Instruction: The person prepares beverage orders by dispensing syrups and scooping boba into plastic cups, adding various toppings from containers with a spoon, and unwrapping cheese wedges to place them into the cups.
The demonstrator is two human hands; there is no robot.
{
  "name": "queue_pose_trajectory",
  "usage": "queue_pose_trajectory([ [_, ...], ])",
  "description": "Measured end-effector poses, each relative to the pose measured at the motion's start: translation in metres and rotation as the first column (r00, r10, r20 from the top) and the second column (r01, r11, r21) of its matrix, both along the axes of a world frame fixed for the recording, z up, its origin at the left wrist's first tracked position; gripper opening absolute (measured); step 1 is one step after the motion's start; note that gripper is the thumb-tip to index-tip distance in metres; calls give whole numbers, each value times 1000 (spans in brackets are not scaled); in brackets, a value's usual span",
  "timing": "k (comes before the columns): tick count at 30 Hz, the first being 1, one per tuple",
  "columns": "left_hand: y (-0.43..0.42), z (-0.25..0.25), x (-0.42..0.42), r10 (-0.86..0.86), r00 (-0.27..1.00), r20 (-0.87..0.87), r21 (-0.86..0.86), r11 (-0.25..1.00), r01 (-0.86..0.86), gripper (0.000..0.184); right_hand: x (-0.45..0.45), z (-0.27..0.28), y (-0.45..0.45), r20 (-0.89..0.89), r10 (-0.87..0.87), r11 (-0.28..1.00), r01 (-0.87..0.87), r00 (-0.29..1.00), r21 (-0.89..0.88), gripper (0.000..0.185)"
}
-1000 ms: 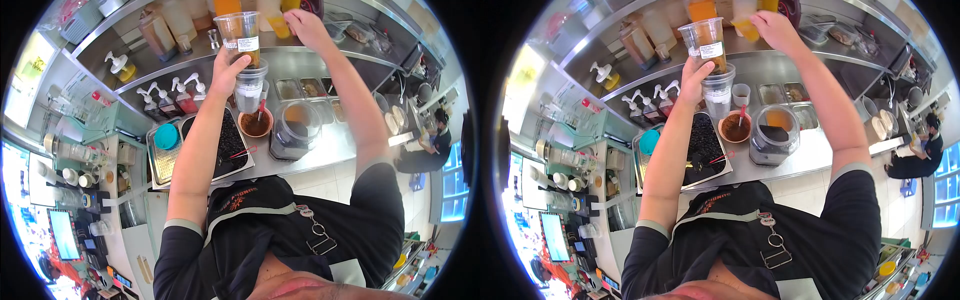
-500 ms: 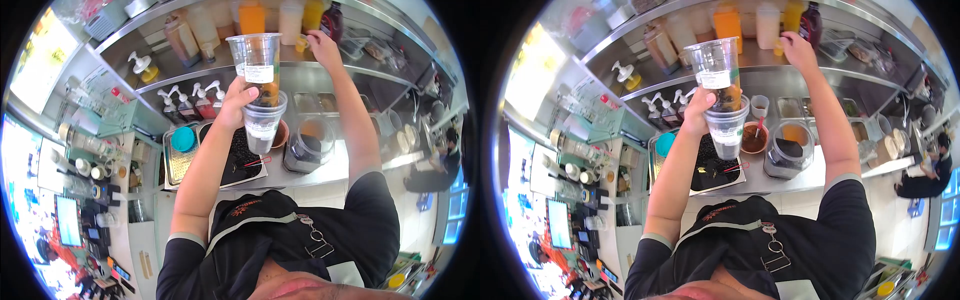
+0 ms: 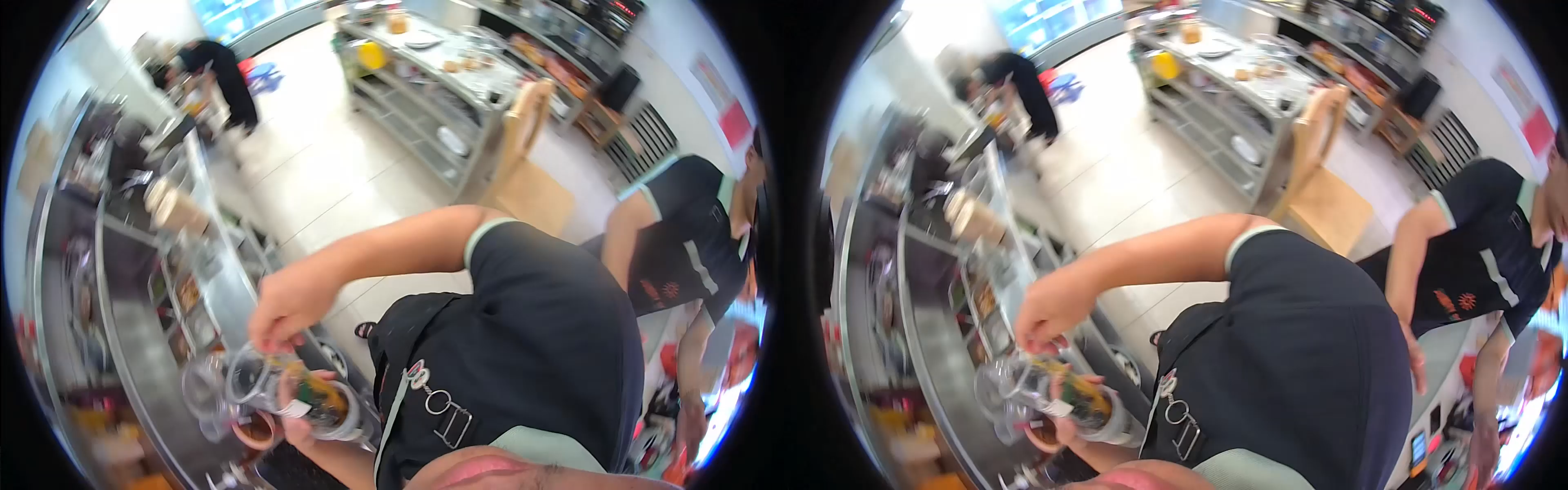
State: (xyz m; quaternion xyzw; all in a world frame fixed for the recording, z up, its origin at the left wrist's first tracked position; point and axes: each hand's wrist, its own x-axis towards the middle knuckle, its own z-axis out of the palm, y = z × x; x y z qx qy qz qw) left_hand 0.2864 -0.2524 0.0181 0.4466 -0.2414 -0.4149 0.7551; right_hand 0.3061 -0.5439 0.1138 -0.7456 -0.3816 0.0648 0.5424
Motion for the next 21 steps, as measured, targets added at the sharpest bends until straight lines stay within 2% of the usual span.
queue_pose_trajectory([
  [2,-41,-35,-8,-235,966,-111,31,970,240,102,-65,-12,-51,16,-248,966,248,969,-76,11],
  [3,-61,-59,-6,-341,922,-181,82,929,360,102,-94,-22,-83,18,-380,922,380,925,-80,11],
  [4,-88,-61,-16,-417,881,-223,33,900,435,106,-121,-26,-112,20,-495,865,494,869,-89,11],
  [6,-119,-72,-17,-555,778,-294,114,788,605,117,-175,-20,-174,39,-693,697,683,720,-221,12],
  [7,-137,-69,-19,-556,777,-296,119,786,607,117,-197,-16,-205,16,-812,544,768,583,-338,14],
  [8,-149,-66,-19,-579,759,-297,106,770,629,119,-218,-15,-233,14,-924,344,848,382,-403,17],
  [9,-160,-63,-18,-601,740,-301,96,753,651,120,-237,-18,-266,191,-947,169,906,259,-389,19],
  [10,-173,-59,-16,-638,723,-265,101,727,679,125,-253,-8,-295,183,-978,15,908,102,-420,22],
  [11,-191,-59,-14,-635,725,-269,107,728,677,125,-270,-18,-339,380,-922,-237,878,-70,-415,24],
  [12,-203,-58,-11,-669,711,-215,87,712,697,127,-286,-22,-383,447,-878,-383,814,-172,-437,24],
  [13,-216,-57,-8,-700,696,-159,70,695,715,129,-292,-14,-411,362,-842,-525,765,-401,-373,23],
  [14,-235,-54,-8,-692,703,-166,77,701,709,129,-308,-18,-467,598,-720,-593,760,-352,-267,24],
  [15,-250,-51,-7,-687,713,-140,86,709,700,130,-322,-30,-524,626,-704,-578,782,-335,-231,26],
  [16,-266,-49,-5,-683,722,-111,94,716,692,132,-325,-32,-563,704,-612,-707,649,-361,-281,26],
  [17,-289,-47,-4,-676,728,-115,100,721,686,132,-338,-49,-623,709,-591,-674,718,-385,-172,26],
  [18,-304,-46,-2,-658,740,-140,122,730,673,132,-339,-53,-655,678,-595,-746,612,-433,-264,27],
  [21,-355,-50,-1,-621,759,-198,148,746,649,131,-353,-103,-766,638,-588,-772,581,-498,-258,26],
])
